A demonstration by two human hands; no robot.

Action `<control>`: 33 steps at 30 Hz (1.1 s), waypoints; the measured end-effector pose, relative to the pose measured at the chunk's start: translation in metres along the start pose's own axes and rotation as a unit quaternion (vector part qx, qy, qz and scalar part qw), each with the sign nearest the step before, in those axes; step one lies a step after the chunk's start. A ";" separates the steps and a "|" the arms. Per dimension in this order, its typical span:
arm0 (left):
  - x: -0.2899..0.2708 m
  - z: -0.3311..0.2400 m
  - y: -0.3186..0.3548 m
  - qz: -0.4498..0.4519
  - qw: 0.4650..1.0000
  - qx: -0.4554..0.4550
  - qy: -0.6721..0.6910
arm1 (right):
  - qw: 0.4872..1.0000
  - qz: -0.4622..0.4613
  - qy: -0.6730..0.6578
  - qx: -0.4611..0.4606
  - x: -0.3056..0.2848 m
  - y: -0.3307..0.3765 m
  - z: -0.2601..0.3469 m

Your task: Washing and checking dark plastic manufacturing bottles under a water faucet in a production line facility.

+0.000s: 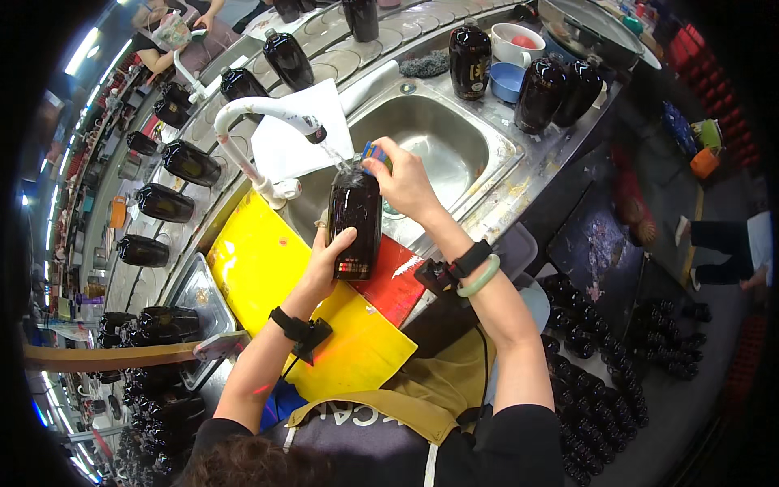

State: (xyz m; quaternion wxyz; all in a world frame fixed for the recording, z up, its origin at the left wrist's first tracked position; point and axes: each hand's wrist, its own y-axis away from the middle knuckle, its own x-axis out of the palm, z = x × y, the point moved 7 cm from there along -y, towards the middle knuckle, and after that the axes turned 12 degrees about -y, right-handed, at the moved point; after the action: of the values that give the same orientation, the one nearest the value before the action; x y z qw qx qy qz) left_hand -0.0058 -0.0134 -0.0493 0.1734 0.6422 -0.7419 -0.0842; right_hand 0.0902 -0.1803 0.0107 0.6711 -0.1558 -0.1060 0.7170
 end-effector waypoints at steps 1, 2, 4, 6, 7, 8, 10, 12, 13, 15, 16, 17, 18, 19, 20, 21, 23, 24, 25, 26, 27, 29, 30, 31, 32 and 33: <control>-0.001 0.002 -0.002 -0.002 1.000 -0.005 0.005 | 0.999 0.035 0.000 -0.023 0.002 0.001 0.005; -0.001 0.003 -0.002 -0.004 1.000 -0.011 0.009 | 0.999 0.034 0.000 -0.022 0.001 0.001 0.008; 0.001 -0.001 0.000 0.007 1.000 -0.002 0.007 | 0.999 0.036 -0.004 0.012 0.002 0.001 0.006; 0.001 -0.003 -0.001 -0.002 1.000 -0.006 0.001 | 1.000 0.000 0.017 0.003 -0.001 0.000 0.007; 0.003 -0.004 -0.001 -0.001 1.000 -0.006 0.000 | 1.000 0.014 -0.001 0.008 0.001 0.002 0.007; 0.002 -0.003 0.000 -0.002 1.000 -0.013 0.003 | 0.999 0.028 -0.021 0.013 0.003 0.004 0.007; 0.001 -0.002 -0.001 -0.001 1.000 -0.021 0.006 | 0.998 0.045 -0.031 0.003 0.004 0.003 0.006; 0.001 -0.001 -0.002 0.003 1.000 -0.026 -0.007 | 0.998 0.012 -0.030 0.050 -0.001 0.001 0.005; 0.000 0.002 -0.003 0.003 1.000 -0.027 -0.007 | 0.998 0.004 -0.041 0.051 0.000 0.002 0.003; -0.003 0.005 -0.006 -0.006 1.000 -0.024 -0.016 | 0.998 0.029 -0.043 0.043 0.001 0.000 0.004; -0.004 0.007 -0.007 -0.006 1.000 -0.024 -0.016 | 0.997 0.054 -0.045 0.036 0.004 -0.001 0.005; -0.002 0.005 -0.006 -0.006 1.000 -0.025 -0.016 | 0.996 0.069 -0.039 0.033 0.005 -0.001 0.008; -0.001 0.004 -0.006 -0.006 1.000 -0.026 -0.016 | 0.996 0.069 -0.039 0.034 0.005 -0.002 0.008; -0.002 0.006 -0.006 -0.006 0.999 -0.027 -0.016 | 0.997 0.053 -0.041 0.043 0.005 -0.002 0.007; -0.003 0.006 -0.007 -0.008 1.000 -0.020 -0.021 | 0.997 0.038 -0.042 0.050 0.003 -0.003 0.005; -0.004 0.006 -0.007 -0.009 1.000 -0.013 -0.026 | 0.997 0.039 -0.042 0.050 0.004 -0.003 0.005; -0.003 0.006 -0.006 -0.015 0.999 -0.016 -0.025 | 0.998 0.067 -0.010 0.016 0.008 -0.004 0.008; -0.003 0.007 -0.006 -0.018 0.999 -0.019 -0.025 | 0.998 0.067 -0.011 0.016 0.008 -0.004 0.005; -0.003 0.007 -0.005 -0.019 0.999 -0.020 -0.025 | 0.997 0.051 0.023 -0.044 0.006 -0.004 0.008; -0.001 0.007 -0.006 -0.016 0.999 -0.022 -0.028 | 0.992 0.033 0.059 -0.105 0.004 -0.003 0.012; 0.000 0.007 -0.007 -0.013 0.999 -0.025 -0.032 | 0.989 -0.020 0.080 -0.123 -0.001 -0.004 0.011; 0.001 0.004 -0.005 -0.009 0.999 -0.026 -0.021 | 0.996 -0.019 0.047 -0.076 -0.003 0.000 0.004; -0.001 0.003 -0.003 -0.007 1.000 -0.027 -0.010 | 0.999 -0.017 0.014 -0.030 -0.002 0.002 0.000; -0.004 0.004 -0.006 0.001 0.999 -0.037 0.004 | 1.000 0.020 -0.001 0.004 0.001 0.005 -0.005; -0.007 0.009 -0.009 -0.012 0.996 -0.084 0.029 | 1.000 0.019 -0.001 0.004 0.001 0.011 -0.006; -0.007 0.007 -0.009 0.002 0.996 -0.086 0.032 | 1.000 0.020 -0.022 0.004 0.003 0.019 -0.007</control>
State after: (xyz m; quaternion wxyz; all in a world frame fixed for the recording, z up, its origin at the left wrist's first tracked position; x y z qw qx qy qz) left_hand 0.0009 -0.0090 -0.0600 0.2515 0.6257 -0.7274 -0.1271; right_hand 0.0751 -0.1788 -0.0029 0.6547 -0.1393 -0.1147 0.7340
